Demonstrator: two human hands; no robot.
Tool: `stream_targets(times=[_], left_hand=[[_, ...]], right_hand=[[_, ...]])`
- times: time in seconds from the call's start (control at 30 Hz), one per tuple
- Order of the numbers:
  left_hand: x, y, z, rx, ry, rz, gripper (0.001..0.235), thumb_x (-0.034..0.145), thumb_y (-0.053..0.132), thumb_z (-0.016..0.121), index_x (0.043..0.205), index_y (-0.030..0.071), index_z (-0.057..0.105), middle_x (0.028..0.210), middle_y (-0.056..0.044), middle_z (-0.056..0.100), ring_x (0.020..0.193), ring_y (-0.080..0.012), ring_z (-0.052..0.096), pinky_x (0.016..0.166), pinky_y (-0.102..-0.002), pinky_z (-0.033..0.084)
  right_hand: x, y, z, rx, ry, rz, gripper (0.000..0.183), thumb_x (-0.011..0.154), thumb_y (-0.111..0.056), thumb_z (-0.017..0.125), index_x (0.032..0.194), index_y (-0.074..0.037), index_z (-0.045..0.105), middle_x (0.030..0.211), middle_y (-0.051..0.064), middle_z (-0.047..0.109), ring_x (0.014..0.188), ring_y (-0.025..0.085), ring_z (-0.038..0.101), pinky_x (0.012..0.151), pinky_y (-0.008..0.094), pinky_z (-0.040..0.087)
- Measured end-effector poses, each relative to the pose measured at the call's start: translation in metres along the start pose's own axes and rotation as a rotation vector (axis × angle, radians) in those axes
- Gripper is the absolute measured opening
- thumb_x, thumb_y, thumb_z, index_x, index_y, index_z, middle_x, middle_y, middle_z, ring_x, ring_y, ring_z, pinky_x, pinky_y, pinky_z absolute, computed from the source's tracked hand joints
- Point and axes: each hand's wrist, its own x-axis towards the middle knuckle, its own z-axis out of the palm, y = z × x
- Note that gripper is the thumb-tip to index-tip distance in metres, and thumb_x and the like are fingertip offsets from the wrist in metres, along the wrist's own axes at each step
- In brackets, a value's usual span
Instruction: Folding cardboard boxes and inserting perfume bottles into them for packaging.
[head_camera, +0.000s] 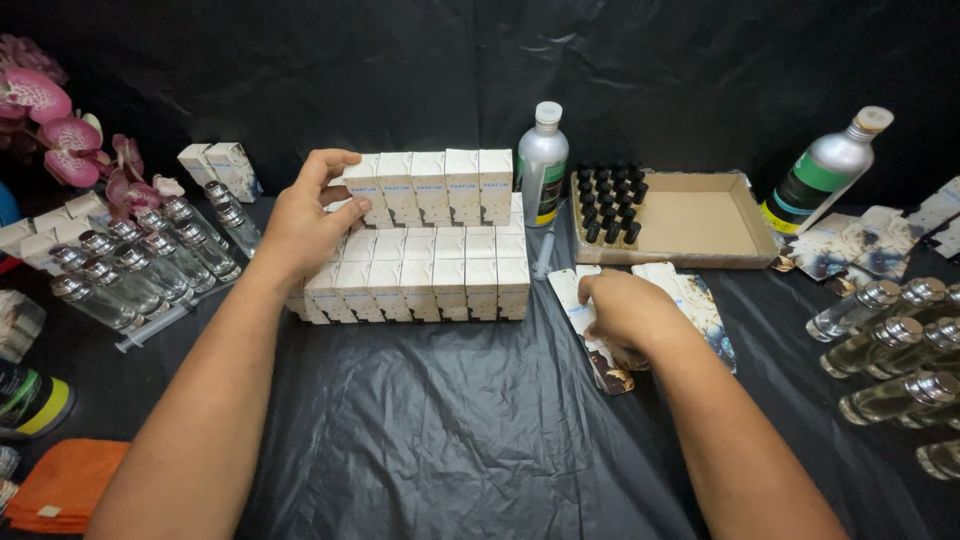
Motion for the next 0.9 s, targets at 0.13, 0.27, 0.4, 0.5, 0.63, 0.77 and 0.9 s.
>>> stream_targets(times=[0.13,0.27,0.4,0.5,0.63,0.77,0.9], left_hand=[[0.0,0.0,0.0,-0.002,-0.009,-0.003,0.049,0.095,-0.001,0.068,0.139,0.016,0.052,0.14,-0.022,0.059,0.127,-0.0354,0.061,0.092,-0.041,0.061],[0.002,-0.003,-0.001,-0.005,-0.003,0.01,0.057,0.093,-0.004,0.068,0.143,0.015,0.048,0.144,-0.024,0.056,0.128,-0.0377,0.06,0.094,-0.044,0.06],[-0.004,0.004,-0.002,0.007,0.002,0.046,0.069,0.091,-0.005,0.069,0.15,0.013,0.038,0.152,-0.027,0.049,0.131,-0.0416,0.056,0.098,-0.048,0.058],[-0.011,0.007,-0.004,0.001,0.049,0.059,0.072,0.09,-0.005,0.071,0.151,0.013,0.038,0.15,-0.027,0.05,0.131,-0.0432,0.056,0.098,-0.049,0.057],[-0.014,-0.003,-0.004,-0.01,0.075,0.056,0.066,0.092,-0.003,0.07,0.15,0.012,0.041,0.147,-0.026,0.054,0.129,-0.0413,0.059,0.096,-0.048,0.058],[-0.013,-0.019,-0.001,-0.04,0.114,0.004,0.06,0.091,-0.002,0.072,0.145,0.012,0.05,0.132,-0.022,0.064,0.118,-0.0337,0.067,0.089,-0.042,0.061],[-0.01,-0.018,0.003,-0.04,0.115,-0.046,0.059,0.089,-0.003,0.071,0.143,0.009,0.053,0.126,-0.023,0.067,0.113,-0.0328,0.07,0.084,-0.04,0.063]], right_hand=[[-0.001,-0.001,-0.002,0.002,-0.007,-0.005,0.041,0.076,-0.018,0.087,0.115,-0.013,0.075,0.109,0.019,0.073,0.107,0.04,0.073,0.093,0.047,0.058],[0.001,0.0,0.0,0.009,-0.009,-0.004,0.042,0.076,-0.018,0.088,0.115,-0.013,0.075,0.109,0.02,0.073,0.107,0.041,0.073,0.093,0.047,0.058],[0.0,-0.002,0.0,0.002,-0.001,-0.006,0.041,0.076,-0.017,0.088,0.114,-0.012,0.075,0.109,0.019,0.073,0.106,0.04,0.073,0.093,0.047,0.058],[0.001,0.0,0.001,0.009,0.003,-0.01,0.041,0.075,-0.018,0.088,0.114,-0.013,0.075,0.111,0.02,0.072,0.108,0.042,0.073,0.093,0.048,0.058],[0.0,-0.001,0.001,0.007,-0.007,-0.005,0.043,0.076,-0.019,0.088,0.116,-0.012,0.073,0.114,0.021,0.072,0.11,0.042,0.072,0.095,0.048,0.058],[0.003,0.001,0.005,-0.009,0.0,0.004,0.043,0.075,-0.02,0.089,0.116,-0.013,0.074,0.113,0.02,0.071,0.11,0.042,0.072,0.094,0.048,0.058],[0.0,-0.002,0.002,-0.004,-0.011,0.001,0.043,0.077,-0.019,0.087,0.117,-0.012,0.073,0.115,0.021,0.071,0.111,0.043,0.071,0.095,0.049,0.058]])
